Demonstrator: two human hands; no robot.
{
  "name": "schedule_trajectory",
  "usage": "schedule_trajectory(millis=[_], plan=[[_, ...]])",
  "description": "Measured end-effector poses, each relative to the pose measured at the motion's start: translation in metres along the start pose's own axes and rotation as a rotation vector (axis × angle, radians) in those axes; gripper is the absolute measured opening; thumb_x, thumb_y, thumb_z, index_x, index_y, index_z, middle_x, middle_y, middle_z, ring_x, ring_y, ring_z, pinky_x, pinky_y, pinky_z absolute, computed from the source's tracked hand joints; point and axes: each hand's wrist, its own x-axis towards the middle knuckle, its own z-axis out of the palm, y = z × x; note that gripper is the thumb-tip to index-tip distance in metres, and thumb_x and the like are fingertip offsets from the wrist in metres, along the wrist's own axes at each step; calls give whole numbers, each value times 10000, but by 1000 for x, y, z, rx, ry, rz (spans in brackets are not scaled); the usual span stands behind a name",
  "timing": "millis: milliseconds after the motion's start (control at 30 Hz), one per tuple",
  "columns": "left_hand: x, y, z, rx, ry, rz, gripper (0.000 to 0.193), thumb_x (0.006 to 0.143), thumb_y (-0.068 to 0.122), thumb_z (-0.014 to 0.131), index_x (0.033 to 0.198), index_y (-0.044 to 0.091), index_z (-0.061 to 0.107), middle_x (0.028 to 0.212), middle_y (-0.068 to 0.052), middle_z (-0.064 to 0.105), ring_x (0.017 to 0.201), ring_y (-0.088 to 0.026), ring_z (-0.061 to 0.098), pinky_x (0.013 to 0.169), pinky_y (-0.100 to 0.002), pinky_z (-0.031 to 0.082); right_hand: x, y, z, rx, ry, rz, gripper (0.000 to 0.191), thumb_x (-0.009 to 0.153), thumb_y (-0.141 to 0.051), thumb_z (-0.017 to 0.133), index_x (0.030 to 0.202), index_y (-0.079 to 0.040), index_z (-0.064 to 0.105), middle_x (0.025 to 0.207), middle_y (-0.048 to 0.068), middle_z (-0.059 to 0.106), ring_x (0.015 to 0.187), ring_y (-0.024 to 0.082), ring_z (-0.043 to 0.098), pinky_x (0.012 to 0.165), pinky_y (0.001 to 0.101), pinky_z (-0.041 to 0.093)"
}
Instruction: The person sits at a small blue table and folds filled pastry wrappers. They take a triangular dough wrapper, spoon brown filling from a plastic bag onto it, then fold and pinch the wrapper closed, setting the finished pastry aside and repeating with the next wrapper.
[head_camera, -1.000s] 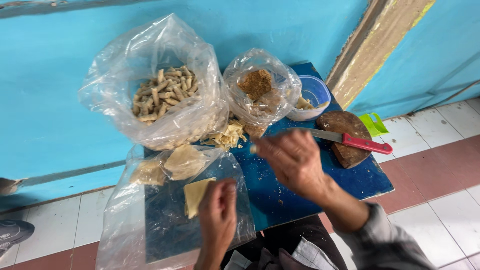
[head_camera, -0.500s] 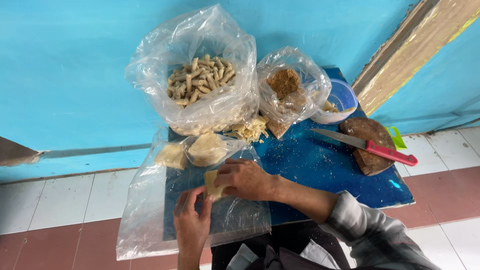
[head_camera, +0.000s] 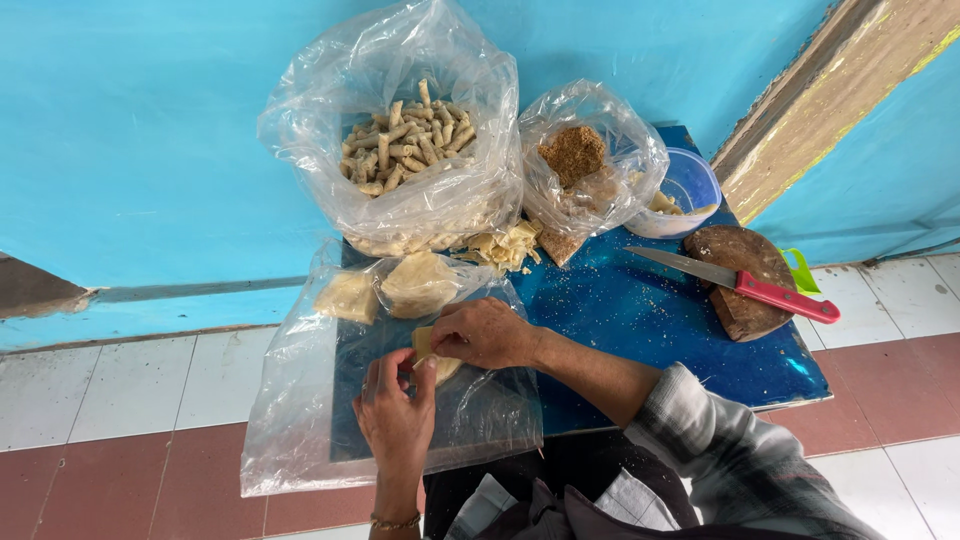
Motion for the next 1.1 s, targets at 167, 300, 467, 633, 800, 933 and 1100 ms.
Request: schedule_trajectory(millis=[167,300,467,633,800,933,1100], plan=[[1,-10,11,-47,35,16,225,880,272,772,1075,185,701,917,59,694,761,-132,668,840,-419,446,0,-1,-2,51,-56,36,197,894,-337,760,974,-158,775,919,6,705,843,190,727,732,380,563],[-5,-19,12,-180,67,94,314,844,190,793,1125,128,669,934,44,703,755,-131,669,905,-426,433,1,-4,-5,74,-49,75,205,864,-343,751,984,-181,789,911,-3,710,843,168,737,744,360,581],[-13,-23,12,-208,120,170,264,863,117,782,1100,115,665,941,21,745,825,-130,718,964,-408,481,1,-8,-5,84,-56,70,229,865,-362,781,1005,-180,789,921,5,703,845,180,724,735,373,567],[-13,-22,12,-309,150,212,274,878,81,757,1134,82,657,999,-33,773,887,-158,757,913,-384,571,0,-9,-4,68,-67,74,215,834,-368,783,962,-200,826,919,10,693,838,197,716,725,385,555],[-13,-20,7,-350,154,82,189,906,83,746,1081,79,675,931,-64,772,842,-162,770,777,-337,617,3,-6,-2,129,-94,83,223,895,-374,759,991,-182,818,961,4,713,855,194,723,746,379,548],[-14,-16,5,-337,111,0,198,878,97,764,1058,72,685,829,-69,779,735,-176,766,745,-343,603,3,-4,-2,138,-107,127,211,862,-347,770,966,-169,814,988,5,711,836,188,727,750,359,566],[-13,-16,6,-379,83,-12,206,884,109,755,1069,63,675,884,-74,783,787,-164,773,716,-322,619,-3,-10,-4,129,-64,24,219,869,-357,769,982,-175,812,1007,1,711,866,182,726,763,363,574]])
